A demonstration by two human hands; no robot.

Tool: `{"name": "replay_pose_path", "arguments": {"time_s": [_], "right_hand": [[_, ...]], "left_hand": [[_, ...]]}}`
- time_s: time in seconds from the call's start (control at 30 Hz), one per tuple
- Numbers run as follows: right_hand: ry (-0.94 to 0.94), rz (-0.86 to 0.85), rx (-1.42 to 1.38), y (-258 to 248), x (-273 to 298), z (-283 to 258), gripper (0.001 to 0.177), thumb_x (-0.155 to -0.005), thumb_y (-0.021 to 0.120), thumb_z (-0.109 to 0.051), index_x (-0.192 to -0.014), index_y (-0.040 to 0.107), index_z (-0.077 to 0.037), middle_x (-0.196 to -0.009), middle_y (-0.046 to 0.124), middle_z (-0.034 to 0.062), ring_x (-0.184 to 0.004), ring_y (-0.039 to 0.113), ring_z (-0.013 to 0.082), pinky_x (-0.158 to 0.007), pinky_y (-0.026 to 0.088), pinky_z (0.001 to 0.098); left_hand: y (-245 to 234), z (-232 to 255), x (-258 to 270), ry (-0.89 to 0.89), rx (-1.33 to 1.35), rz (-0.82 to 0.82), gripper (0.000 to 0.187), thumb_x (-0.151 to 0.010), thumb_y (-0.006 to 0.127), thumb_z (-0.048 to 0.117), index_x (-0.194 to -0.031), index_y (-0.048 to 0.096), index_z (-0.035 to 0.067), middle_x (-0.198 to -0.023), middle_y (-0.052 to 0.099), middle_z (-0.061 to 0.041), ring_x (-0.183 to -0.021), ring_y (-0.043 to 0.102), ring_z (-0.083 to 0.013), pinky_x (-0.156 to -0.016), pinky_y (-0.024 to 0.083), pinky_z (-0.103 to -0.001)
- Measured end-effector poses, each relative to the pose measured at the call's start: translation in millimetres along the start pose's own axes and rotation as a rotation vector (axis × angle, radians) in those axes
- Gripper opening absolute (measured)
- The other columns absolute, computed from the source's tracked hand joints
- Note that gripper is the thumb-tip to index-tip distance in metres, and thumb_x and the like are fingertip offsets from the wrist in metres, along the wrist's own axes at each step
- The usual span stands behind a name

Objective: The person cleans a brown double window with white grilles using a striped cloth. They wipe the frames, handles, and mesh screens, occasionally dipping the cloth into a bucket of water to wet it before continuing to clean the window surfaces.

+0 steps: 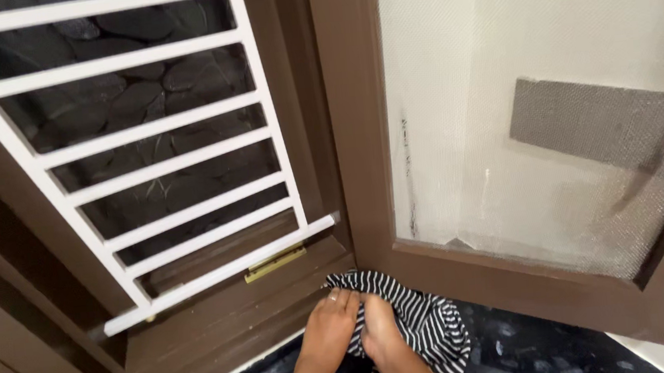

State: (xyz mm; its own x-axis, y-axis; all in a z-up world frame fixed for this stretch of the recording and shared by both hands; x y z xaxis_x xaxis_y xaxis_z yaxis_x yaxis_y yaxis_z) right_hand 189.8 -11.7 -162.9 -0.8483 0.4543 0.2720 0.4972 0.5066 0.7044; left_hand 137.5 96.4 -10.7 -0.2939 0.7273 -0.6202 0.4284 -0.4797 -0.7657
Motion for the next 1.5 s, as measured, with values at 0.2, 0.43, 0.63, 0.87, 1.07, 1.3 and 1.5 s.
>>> {"name": "replay_pose_path", "arguments": {"time_s": [0.2,0.43,0.63,0.87,1.07,1.3,1.5], "right_hand": [[0.198,-0.131,-0.050,12,29,-11,0.038,-0.092,0.056,-0.015,-0.120,0.062,0.009,-0.130,0.062,0.0202,-0.119,0.060,0.0286,-0.107,0.046,0.0437],[-0.277,-0.362,1.304,94,103,-68,0.051,-0.102,0.047,-0.039,-0.104,0.072,0.004,-0.108,0.073,0.0249,-0.107,0.064,0.0388,-0.100,0.046,0.0455],[-0.530,-0.134,1.626,161,213,-170,0.058,-0.093,0.045,-0.060,-0.114,0.075,-0.015,-0.112,0.071,0.0189,-0.108,0.066,0.0400,-0.096,0.051,0.0468],[-1.678,0.047,1.230,265,315,-327,0.040,-0.096,0.062,-0.032,-0.121,0.068,-0.002,-0.132,0.067,0.0193,-0.127,0.059,0.0398,-0.105,0.044,0.0493],[-2.110,0.289,1.403,327,295,-415,0.063,-0.101,0.058,-0.026,-0.157,0.042,-0.003,-0.163,0.037,0.0223,-0.153,0.031,0.0384,-0.125,0.022,0.0522],[-2.110,0.321,1.519,323,258,-405,0.059,-0.106,0.050,-0.023,-0.159,0.038,0.001,-0.167,0.035,0.0165,-0.157,0.029,0.0295,-0.128,0.020,0.0477],[-2.101,0.368,1.549,321,251,-395,0.061,-0.108,0.048,-0.026,-0.159,0.034,0.005,-0.168,0.032,0.0190,-0.158,0.026,0.0289,-0.129,0.019,0.0456]], "left_hand": [[-8,8,-3,-0.202,0.062,0.125,0.036,-0.076,0.062,0.008,-0.111,0.067,0.001,-0.112,0.070,-0.014,-0.113,0.063,-0.0312,-0.092,0.051,-0.039],[-20,-51,41,-0.857,0.231,0.343,0.021,-0.085,0.061,0.014,-0.097,0.067,-0.002,-0.106,0.070,-0.023,-0.104,0.061,-0.0425,-0.094,0.047,-0.050],[-6,-125,-19,-0.895,1.096,0.656,0.035,-0.095,0.048,0.017,-0.119,0.060,-0.006,-0.121,0.067,-0.019,-0.117,0.059,-0.0347,-0.103,0.042,-0.039],[-163,-188,-283,-0.300,1.610,0.901,0.048,-0.108,0.051,0.022,-0.126,0.055,-0.022,-0.121,0.067,-0.026,-0.113,0.063,-0.0301,-0.106,0.047,-0.042],[-270,-127,-368,-0.242,1.660,0.778,0.050,-0.107,0.043,0.041,-0.123,0.067,0.001,-0.124,0.071,-0.010,-0.116,0.064,-0.0162,-0.105,0.046,-0.030],[-232,-131,-336,-0.356,1.505,0.867,0.032,-0.103,0.061,0.025,-0.079,0.061,0.004,-0.078,0.055,0.000,-0.079,0.050,-0.0115,-0.076,0.042,-0.028],[-190,-105,-277,-0.482,1.695,0.808,0.018,-0.095,0.066,0.016,-0.081,0.068,0.004,-0.079,0.063,0.002,-0.077,0.055,-0.0088,-0.073,0.045,-0.026]]}}
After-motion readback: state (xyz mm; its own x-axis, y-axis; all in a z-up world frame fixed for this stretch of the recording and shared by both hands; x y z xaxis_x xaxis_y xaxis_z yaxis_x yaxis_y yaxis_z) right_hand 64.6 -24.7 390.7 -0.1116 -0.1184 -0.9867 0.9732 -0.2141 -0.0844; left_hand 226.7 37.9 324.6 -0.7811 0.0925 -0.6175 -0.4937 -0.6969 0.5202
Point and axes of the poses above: each hand's wrist, its own x-axis away from the middle knuckle, its own y-axis out of the palm, z = x × y, the point moved 8 cm from there along -x, towards the middle knuckle
